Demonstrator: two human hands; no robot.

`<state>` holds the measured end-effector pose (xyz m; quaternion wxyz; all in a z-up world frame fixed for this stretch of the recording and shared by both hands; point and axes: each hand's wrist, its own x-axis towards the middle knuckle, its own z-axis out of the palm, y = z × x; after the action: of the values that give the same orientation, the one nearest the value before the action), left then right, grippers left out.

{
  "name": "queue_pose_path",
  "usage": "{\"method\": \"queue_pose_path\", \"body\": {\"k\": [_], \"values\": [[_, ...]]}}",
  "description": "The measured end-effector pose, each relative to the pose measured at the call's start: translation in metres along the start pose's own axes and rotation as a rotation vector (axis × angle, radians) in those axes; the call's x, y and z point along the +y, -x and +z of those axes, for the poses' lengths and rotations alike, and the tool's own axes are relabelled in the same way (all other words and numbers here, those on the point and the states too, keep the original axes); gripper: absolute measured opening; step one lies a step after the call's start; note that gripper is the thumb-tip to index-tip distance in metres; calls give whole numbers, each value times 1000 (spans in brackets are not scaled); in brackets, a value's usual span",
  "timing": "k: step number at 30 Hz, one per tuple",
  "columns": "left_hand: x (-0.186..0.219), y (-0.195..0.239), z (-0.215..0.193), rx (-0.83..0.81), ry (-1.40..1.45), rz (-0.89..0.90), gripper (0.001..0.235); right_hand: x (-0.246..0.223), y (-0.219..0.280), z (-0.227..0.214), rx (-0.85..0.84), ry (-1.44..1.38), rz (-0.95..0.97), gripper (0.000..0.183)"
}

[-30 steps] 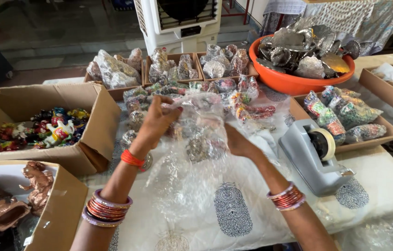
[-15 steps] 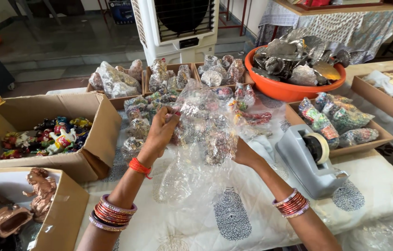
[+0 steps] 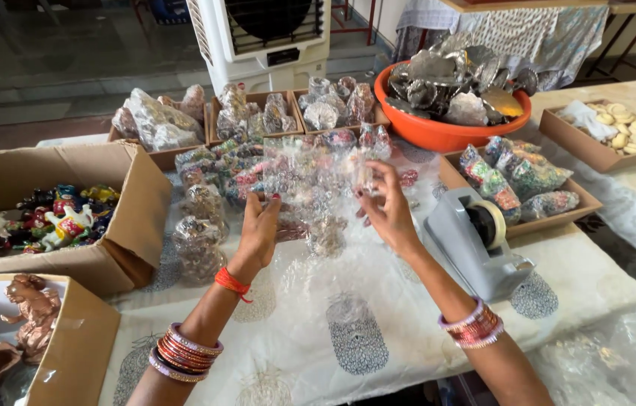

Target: The person cleans a small religious statuette using a white cloth. The person repeatedly wipes various surfaces of the statuette while holding it by hand at a table filled with various packaged and unpackaged goods.

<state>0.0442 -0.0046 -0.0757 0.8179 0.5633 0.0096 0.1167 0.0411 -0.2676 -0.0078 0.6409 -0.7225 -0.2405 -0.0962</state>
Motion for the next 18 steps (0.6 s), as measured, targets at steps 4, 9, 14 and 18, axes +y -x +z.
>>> {"method": "queue_pose_path", "body": {"k": [4, 9, 14, 18], "values": [[-26, -4, -14, 87, -279, 19, 20, 35, -2, -7, 41, 234, -150, 36], [47, 29, 21, 21, -156, -18, 25, 22, 4, 1, 109, 184, -109, 35], [-11, -8, 2, 57, -304, 169, 27, 48, 5, 4, 136, 146, -154, 35], [-10, 4, 7, 86, -342, 73, 28, 73, 8, 6, 123, 142, -97, 38]]}}
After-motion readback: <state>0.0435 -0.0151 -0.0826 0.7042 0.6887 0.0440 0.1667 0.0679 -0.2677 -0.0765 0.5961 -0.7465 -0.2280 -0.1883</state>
